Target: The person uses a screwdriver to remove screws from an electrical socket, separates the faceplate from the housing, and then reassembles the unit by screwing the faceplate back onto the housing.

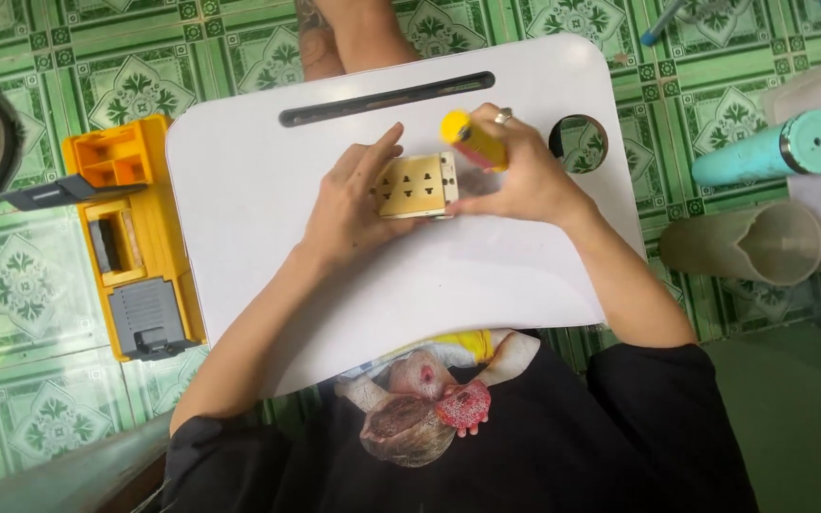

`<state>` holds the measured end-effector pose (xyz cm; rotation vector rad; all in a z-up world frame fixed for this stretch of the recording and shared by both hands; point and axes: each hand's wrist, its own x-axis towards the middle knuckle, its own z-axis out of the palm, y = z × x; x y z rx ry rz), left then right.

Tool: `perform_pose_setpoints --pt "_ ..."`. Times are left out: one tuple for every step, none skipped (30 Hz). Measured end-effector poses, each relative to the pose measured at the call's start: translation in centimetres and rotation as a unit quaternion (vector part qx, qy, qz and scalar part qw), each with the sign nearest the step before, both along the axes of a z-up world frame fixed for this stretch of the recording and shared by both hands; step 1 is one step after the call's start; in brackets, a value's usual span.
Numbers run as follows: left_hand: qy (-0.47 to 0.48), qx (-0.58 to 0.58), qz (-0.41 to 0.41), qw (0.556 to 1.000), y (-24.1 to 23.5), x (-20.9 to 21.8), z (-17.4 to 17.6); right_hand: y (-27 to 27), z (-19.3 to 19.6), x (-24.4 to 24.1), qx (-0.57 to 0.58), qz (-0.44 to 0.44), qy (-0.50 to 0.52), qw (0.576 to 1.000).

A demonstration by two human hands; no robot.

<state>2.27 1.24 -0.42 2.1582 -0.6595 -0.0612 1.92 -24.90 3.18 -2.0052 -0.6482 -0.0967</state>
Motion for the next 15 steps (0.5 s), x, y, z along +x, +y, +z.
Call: perform_pose_setpoints --pt "0.000 0.002 -0.002 1.000 0.0 -0.1 0.1 0.1 0.2 -0.2 0.002 -0.002 0.000 1.000" --pt "-0.009 0.008 0.001 1.000 0.1 -0.2 0.3 0.2 0.4 -0.5 -0.014 0.015 0.005 1.000" --pt "-0.017 0.015 0.005 1.000 0.2 -0.3 0.4 0.3 0.6 -0.7 -0.030 0.033 0.010 0.999" --pt "-0.017 0.016 0.004 1.000 0.3 -0.3 0.6 0.5 0.6 -0.8 -0.028 0.032 0.011 0.999" --pt "-0.022 0.025 0.006 0.999 0.4 -0.3 0.7 0.6 0.6 -0.9 -0.037 0.042 0.028 0.998" --pt "-0.026 0.035 0.008 0.999 0.5 -0.4 0.8 0.7 0.6 -1.1 -0.046 0.052 0.046 0.997" --pt "-0.026 0.036 0.006 0.999 0.4 -0.4 1.0 0.8 0.4 -1.0 -0.045 0.050 0.046 0.997" --pt "-0.032 0.044 0.006 0.999 0.4 -0.4 1.3 0.9 0.3 -0.9 -0.046 0.045 0.050 0.997" --pt "-0.039 0.052 0.005 0.998 0.4 -0.5 1.6 1.0 0.1 -0.8 -0.047 0.039 0.053 0.997" --pt "-0.039 0.053 0.002 0.998 0.3 -0.4 1.7 0.9 -0.2 -0.7 -0.045 0.036 0.052 0.997" --pt "-0.042 0.045 0.006 0.998 0.3 -0.4 1.9 0.8 -0.5 -0.5 -0.062 0.031 0.062 0.996" --pt "-0.045 0.037 0.010 0.998 0.3 -0.4 2.0 0.8 -0.9 -0.3 -0.078 0.026 0.072 0.994" --pt "-0.045 0.037 0.010 0.998 0.3 -0.4 2.0 0.9 -0.1 -0.4 -0.078 0.025 0.073 0.994" --pt "-0.043 0.041 0.005 0.998 0.3 -0.4 2.0 1.0 0.6 -0.5 -0.088 0.030 0.071 0.993" --pt "-0.040 0.043 0.000 0.998 0.3 -0.4 1.9 1.1 1.3 -0.6 -0.099 0.034 0.069 0.992"
